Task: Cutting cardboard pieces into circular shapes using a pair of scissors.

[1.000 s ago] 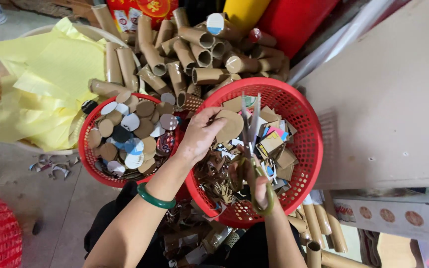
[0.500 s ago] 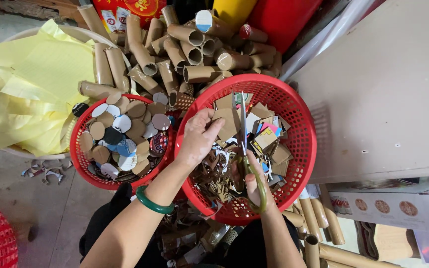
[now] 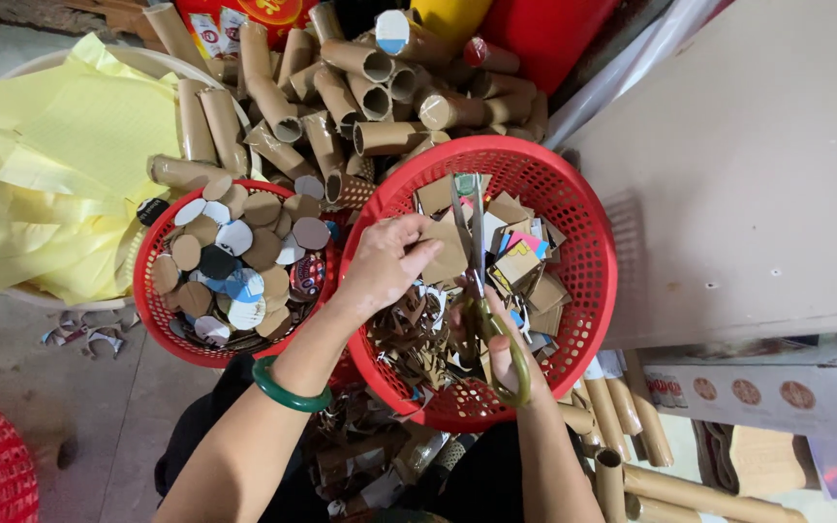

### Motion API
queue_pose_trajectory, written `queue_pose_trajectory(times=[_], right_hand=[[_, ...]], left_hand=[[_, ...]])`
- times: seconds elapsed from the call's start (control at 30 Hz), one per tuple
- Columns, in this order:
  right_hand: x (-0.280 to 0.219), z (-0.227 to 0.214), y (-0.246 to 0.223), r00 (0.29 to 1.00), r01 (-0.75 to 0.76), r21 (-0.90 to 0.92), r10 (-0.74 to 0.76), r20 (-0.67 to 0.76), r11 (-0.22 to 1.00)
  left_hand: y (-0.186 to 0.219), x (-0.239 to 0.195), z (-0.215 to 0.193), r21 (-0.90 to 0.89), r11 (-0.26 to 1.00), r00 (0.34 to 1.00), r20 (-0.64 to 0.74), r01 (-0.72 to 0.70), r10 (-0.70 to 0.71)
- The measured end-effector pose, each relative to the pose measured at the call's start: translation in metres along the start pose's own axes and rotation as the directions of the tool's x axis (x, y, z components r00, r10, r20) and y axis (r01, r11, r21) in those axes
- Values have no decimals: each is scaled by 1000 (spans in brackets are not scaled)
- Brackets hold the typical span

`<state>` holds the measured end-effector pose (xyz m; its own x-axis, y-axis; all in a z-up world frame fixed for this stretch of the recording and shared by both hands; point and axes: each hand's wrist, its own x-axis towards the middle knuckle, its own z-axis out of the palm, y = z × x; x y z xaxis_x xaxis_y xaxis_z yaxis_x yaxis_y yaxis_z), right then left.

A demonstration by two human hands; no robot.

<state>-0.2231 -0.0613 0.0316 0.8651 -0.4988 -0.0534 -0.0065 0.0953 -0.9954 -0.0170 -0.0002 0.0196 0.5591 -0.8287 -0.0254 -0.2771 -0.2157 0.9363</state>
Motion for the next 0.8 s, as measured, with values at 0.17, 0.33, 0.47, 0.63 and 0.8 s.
queue_pose_trajectory(times=[0.17, 0.33, 0.47, 0.63, 0.8], right_hand=[[-9, -33, 50, 998, -52, 48, 53, -25, 997], [-9, -39, 48, 993, -114, -126, 111, -35, 985], [-6, -20, 29, 995, -74, -27, 72, -72, 997], [-5, -8, 31, 1000, 21, 70, -20, -9, 997], [-7, -2, 43, 998, 49, -92, -52, -32, 995]], left_hand=[[-25, 13, -7, -94, 992, 995, 52, -81, 86], [-11, 12, -20, -64, 996, 993, 101, -55, 62], [-27, 17, 1, -524, 851, 1000, -2, 23, -29], [-12, 12, 6, -773, 626, 994, 83, 106, -66], [-18, 12, 18, -899, 404, 980, 112, 170, -164]])
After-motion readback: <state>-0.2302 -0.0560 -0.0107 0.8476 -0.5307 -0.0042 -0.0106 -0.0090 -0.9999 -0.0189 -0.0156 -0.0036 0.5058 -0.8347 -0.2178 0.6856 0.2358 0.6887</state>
